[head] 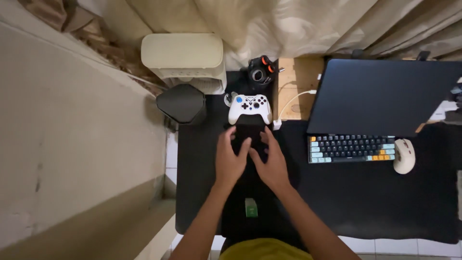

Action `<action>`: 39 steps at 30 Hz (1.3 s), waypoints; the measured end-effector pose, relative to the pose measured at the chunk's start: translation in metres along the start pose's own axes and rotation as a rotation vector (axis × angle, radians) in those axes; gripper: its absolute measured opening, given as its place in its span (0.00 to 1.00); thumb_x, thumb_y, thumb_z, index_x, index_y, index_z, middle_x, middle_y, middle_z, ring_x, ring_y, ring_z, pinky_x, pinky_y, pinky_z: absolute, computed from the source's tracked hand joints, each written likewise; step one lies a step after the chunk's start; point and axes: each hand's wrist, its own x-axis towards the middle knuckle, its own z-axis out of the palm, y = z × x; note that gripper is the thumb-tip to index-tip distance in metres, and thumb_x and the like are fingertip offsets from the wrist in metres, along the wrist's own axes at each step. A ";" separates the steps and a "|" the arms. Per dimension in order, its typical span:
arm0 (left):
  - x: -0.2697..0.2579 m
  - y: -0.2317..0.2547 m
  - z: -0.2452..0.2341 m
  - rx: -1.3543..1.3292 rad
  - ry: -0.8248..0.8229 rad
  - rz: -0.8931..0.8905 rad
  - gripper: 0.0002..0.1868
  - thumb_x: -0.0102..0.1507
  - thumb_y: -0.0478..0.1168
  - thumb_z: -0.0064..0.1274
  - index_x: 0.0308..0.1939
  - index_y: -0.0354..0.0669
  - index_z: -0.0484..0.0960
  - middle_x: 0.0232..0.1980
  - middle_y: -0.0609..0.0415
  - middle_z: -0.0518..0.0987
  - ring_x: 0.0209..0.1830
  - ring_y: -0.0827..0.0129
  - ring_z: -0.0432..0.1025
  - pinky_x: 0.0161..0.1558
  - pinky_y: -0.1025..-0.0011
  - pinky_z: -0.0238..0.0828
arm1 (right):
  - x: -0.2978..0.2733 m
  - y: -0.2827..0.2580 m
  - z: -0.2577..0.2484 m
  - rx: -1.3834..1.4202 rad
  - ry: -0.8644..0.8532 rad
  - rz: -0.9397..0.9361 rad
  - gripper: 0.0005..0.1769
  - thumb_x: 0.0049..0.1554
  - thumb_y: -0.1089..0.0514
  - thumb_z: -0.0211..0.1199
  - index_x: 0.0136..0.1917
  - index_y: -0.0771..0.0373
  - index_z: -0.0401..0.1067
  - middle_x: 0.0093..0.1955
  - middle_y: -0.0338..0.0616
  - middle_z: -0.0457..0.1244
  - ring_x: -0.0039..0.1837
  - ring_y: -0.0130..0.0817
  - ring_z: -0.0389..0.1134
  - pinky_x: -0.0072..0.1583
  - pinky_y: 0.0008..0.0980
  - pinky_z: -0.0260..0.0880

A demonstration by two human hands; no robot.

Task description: Organize electronic cables and accessories on a desk before making a bed.

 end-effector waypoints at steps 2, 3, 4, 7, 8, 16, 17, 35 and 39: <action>-0.012 0.004 -0.002 -0.013 -0.042 -0.002 0.30 0.64 0.48 0.60 0.65 0.37 0.71 0.61 0.41 0.75 0.60 0.51 0.72 0.59 0.59 0.69 | -0.011 -0.002 -0.008 -0.011 0.002 -0.013 0.45 0.56 0.55 0.69 0.80 0.65 0.51 0.72 0.58 0.61 0.72 0.49 0.64 0.65 0.42 0.67; -0.020 0.005 -0.004 -0.025 -0.084 -0.012 0.31 0.64 0.48 0.60 0.66 0.37 0.70 0.61 0.41 0.75 0.60 0.52 0.72 0.58 0.59 0.69 | -0.017 -0.003 -0.012 -0.021 -0.002 -0.023 0.45 0.56 0.55 0.69 0.80 0.65 0.51 0.73 0.59 0.60 0.73 0.50 0.64 0.66 0.43 0.67; -0.023 0.004 -0.004 -0.024 -0.083 -0.005 0.31 0.64 0.48 0.60 0.66 0.37 0.70 0.61 0.41 0.75 0.60 0.52 0.72 0.58 0.59 0.69 | -0.021 -0.003 -0.015 -0.018 0.002 -0.027 0.45 0.56 0.55 0.69 0.80 0.65 0.51 0.73 0.59 0.60 0.73 0.50 0.64 0.66 0.43 0.67; -0.044 -0.002 -0.003 -0.087 -0.102 -0.012 0.31 0.63 0.48 0.60 0.65 0.37 0.70 0.61 0.42 0.75 0.58 0.54 0.74 0.57 0.60 0.71 | -0.041 -0.005 -0.028 -0.056 0.026 -0.102 0.46 0.56 0.54 0.70 0.80 0.66 0.51 0.72 0.59 0.61 0.72 0.51 0.64 0.67 0.44 0.66; -0.050 -0.004 -0.003 -0.052 -0.091 -0.004 0.30 0.63 0.48 0.61 0.64 0.38 0.71 0.61 0.43 0.76 0.58 0.54 0.74 0.57 0.60 0.72 | -0.046 -0.010 -0.034 -0.049 0.010 -0.081 0.45 0.56 0.54 0.69 0.80 0.66 0.51 0.72 0.59 0.61 0.73 0.50 0.64 0.67 0.43 0.66; -0.113 0.007 -0.014 -0.087 -0.031 -0.113 0.29 0.61 0.48 0.61 0.62 0.40 0.73 0.60 0.47 0.77 0.54 0.62 0.77 0.51 0.62 0.74 | -0.099 -0.004 -0.063 -0.050 -0.071 -0.127 0.45 0.57 0.54 0.69 0.80 0.67 0.51 0.73 0.60 0.60 0.74 0.51 0.62 0.67 0.44 0.65; -0.125 0.008 -0.016 -0.073 -0.031 -0.133 0.28 0.63 0.47 0.60 0.64 0.40 0.72 0.62 0.48 0.75 0.55 0.61 0.76 0.53 0.63 0.74 | -0.108 -0.002 -0.065 -0.043 -0.078 -0.144 0.45 0.57 0.54 0.69 0.80 0.67 0.52 0.73 0.60 0.60 0.74 0.50 0.62 0.67 0.43 0.65; -0.253 -0.020 -0.024 -0.102 0.016 -0.236 0.25 0.64 0.29 0.52 0.65 0.41 0.70 0.66 0.50 0.74 0.58 0.64 0.75 0.52 0.67 0.77 | -0.203 0.003 -0.077 -0.120 -0.310 -0.145 0.45 0.57 0.52 0.70 0.79 0.64 0.51 0.75 0.58 0.57 0.76 0.48 0.58 0.73 0.42 0.58; -0.246 -0.039 -0.023 -0.025 -0.013 -0.148 0.26 0.63 0.30 0.56 0.65 0.41 0.70 0.66 0.47 0.73 0.55 0.61 0.77 0.50 0.65 0.77 | -0.203 0.010 -0.056 -0.162 -0.298 -0.189 0.42 0.55 0.59 0.69 0.78 0.61 0.55 0.75 0.57 0.57 0.76 0.54 0.57 0.73 0.44 0.59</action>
